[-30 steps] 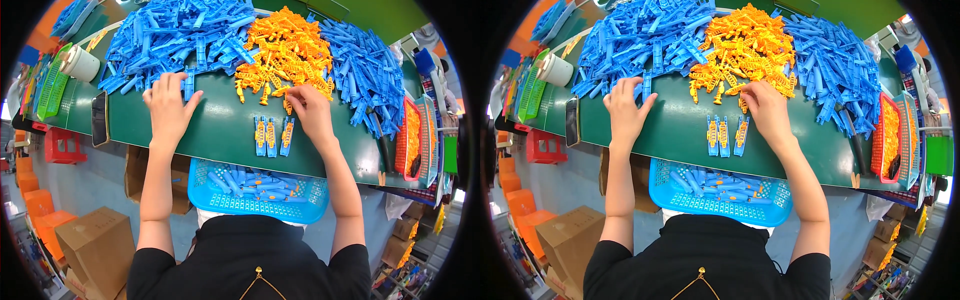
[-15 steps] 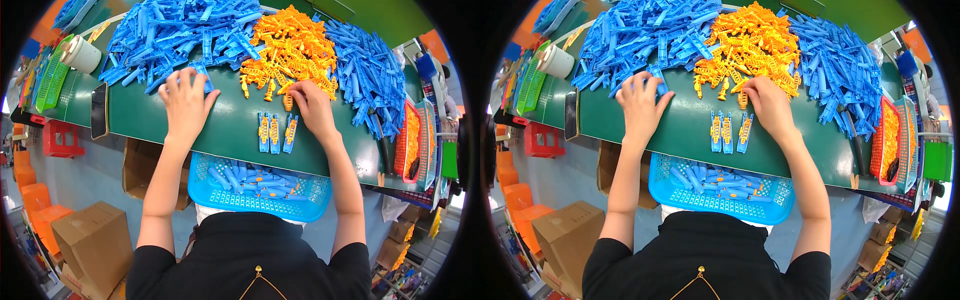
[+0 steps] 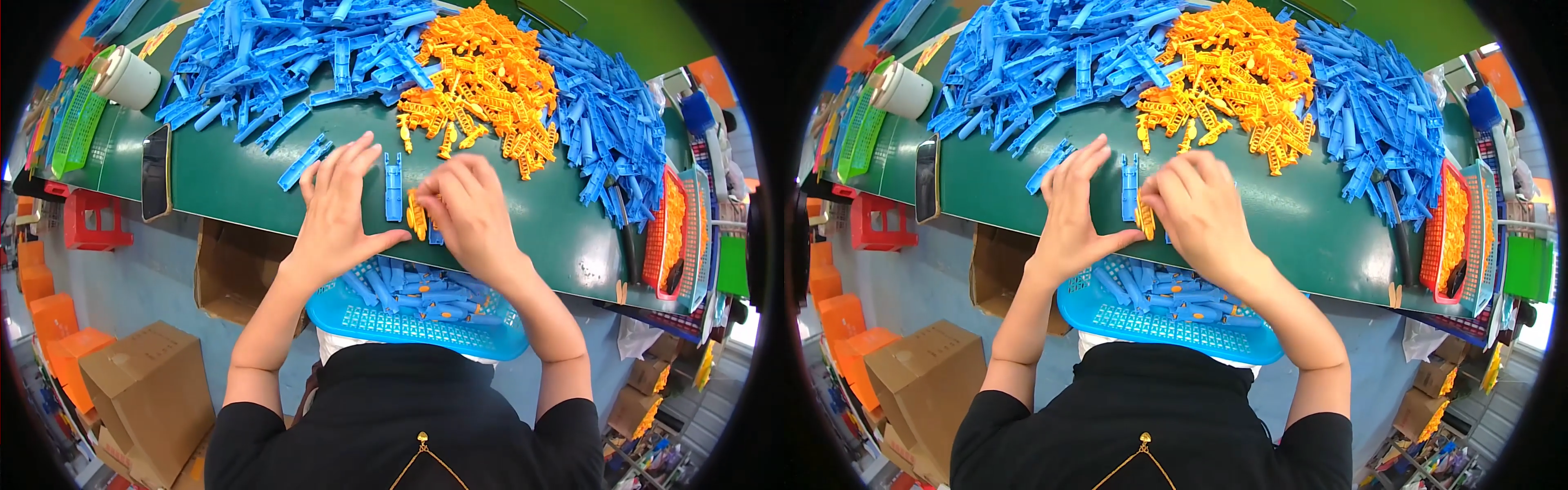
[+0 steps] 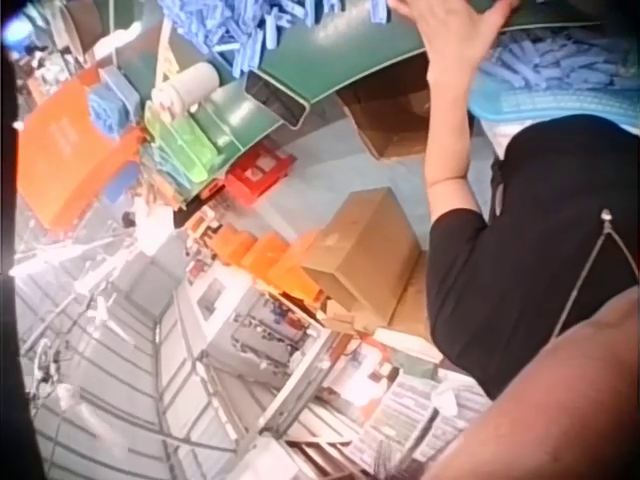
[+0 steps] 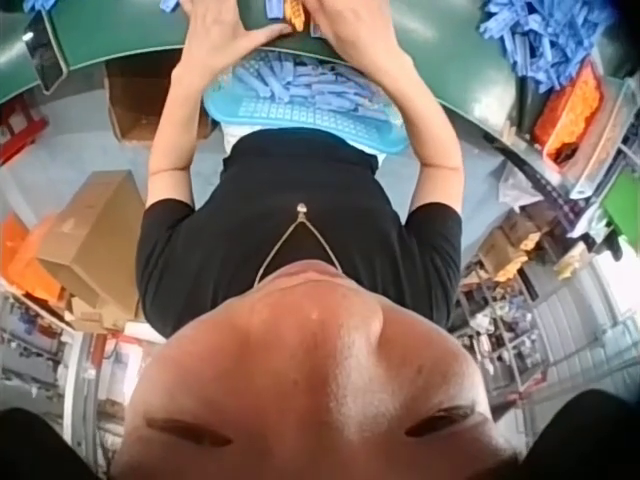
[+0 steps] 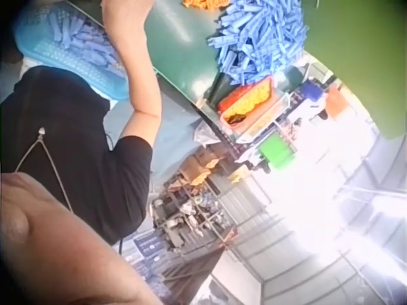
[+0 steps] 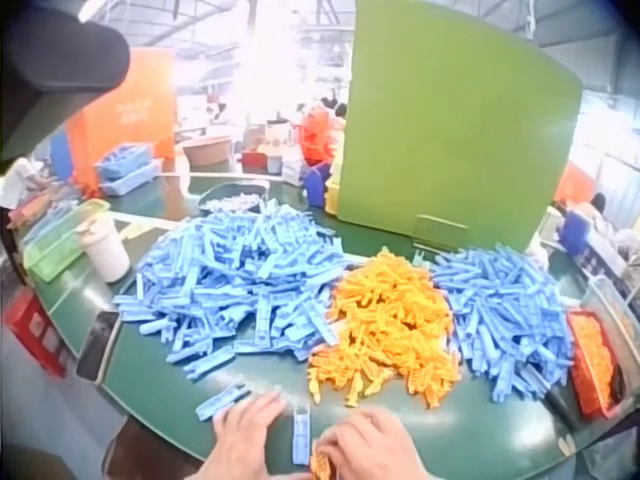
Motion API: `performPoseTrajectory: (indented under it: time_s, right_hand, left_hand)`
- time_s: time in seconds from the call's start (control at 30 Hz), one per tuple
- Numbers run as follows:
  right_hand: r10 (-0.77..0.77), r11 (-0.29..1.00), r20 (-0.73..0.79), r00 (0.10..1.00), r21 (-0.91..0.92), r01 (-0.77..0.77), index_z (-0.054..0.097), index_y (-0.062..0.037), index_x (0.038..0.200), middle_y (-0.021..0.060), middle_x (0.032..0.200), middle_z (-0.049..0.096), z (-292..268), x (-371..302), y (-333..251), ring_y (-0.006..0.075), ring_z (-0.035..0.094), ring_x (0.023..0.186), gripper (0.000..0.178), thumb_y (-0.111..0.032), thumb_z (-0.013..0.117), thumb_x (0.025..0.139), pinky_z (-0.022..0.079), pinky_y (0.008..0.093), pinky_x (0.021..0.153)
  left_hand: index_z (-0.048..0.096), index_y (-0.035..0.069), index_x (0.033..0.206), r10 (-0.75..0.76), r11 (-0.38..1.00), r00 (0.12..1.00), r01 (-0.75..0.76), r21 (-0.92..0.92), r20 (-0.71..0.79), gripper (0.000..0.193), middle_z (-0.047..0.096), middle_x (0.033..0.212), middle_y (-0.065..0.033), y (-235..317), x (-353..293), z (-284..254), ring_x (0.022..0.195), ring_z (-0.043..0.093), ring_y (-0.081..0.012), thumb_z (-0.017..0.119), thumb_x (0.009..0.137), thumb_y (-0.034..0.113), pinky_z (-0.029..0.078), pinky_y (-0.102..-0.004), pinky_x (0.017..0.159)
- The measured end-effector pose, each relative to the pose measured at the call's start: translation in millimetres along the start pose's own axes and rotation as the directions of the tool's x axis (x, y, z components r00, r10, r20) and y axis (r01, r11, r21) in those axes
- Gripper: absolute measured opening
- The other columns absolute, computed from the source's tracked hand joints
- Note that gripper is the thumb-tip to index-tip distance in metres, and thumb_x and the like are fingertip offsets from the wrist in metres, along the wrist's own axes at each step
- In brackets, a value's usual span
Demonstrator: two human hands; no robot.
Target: Assemble toy components by applying stickers to plastic tubes and organizing them.
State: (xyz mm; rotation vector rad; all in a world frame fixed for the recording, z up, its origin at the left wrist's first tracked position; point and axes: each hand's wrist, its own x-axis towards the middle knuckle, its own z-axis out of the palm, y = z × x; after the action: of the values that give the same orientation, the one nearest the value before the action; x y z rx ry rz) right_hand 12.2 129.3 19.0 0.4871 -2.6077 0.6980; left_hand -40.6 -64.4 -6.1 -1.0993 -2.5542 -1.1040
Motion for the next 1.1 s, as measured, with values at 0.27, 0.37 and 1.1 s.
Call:
performPoseTrajectory:
  time_s: [0.27,0.37,1.1]
  right_hand:
    - [-0.057,0.987,-0.014,0.998,-0.152,0.054,0.059,-0.0064,0.085,0.0068,0.088,0.059,27.1,25.7,13.4,0.0284,0.055,0.095,0.013,-0.009,0.070,0.077,0.044,0.0396,0.084]
    - [-0.078,0.967,0.007,0.997,-0.244,0.077,0.059,-0.0070,0.085,0.0066,0.089,0.059,29.9,28.4,15.1,0.0277,0.055,0.098,0.014,-0.011,0.069,0.077,0.044,0.0395,0.085]
    - [0.200,0.979,0.149,0.968,0.005,-0.203,0.065,-0.0070,0.081,0.0059,0.079,0.061,-22.6,13.3,24.3,0.0254,0.056,0.080,0.021,-0.019,0.079,0.072,0.045,0.0379,0.078]
  left_hand:
    - [0.042,0.009,0.137,-0.028,0.994,0.995,0.018,0.107,0.096,0.092,0.053,0.132,-0.0045,-8.7,6.9,7.4,0.133,0.036,-0.0253,0.085,0.062,0.040,0.018,-0.0507,0.105]
    - [0.043,0.009,0.136,-0.026,0.995,0.997,0.018,0.095,0.077,0.091,0.056,0.130,-0.0023,-9.5,6.7,8.3,0.132,0.036,-0.0245,0.085,0.061,0.041,0.019,-0.0509,0.104]
    - [0.061,0.006,0.116,-0.103,0.947,0.988,0.132,0.294,-0.111,0.041,0.060,0.094,-0.0122,-48.1,0.4,-35.6,0.085,0.059,-0.0268,0.074,0.079,0.016,0.047,-0.0368,0.077]
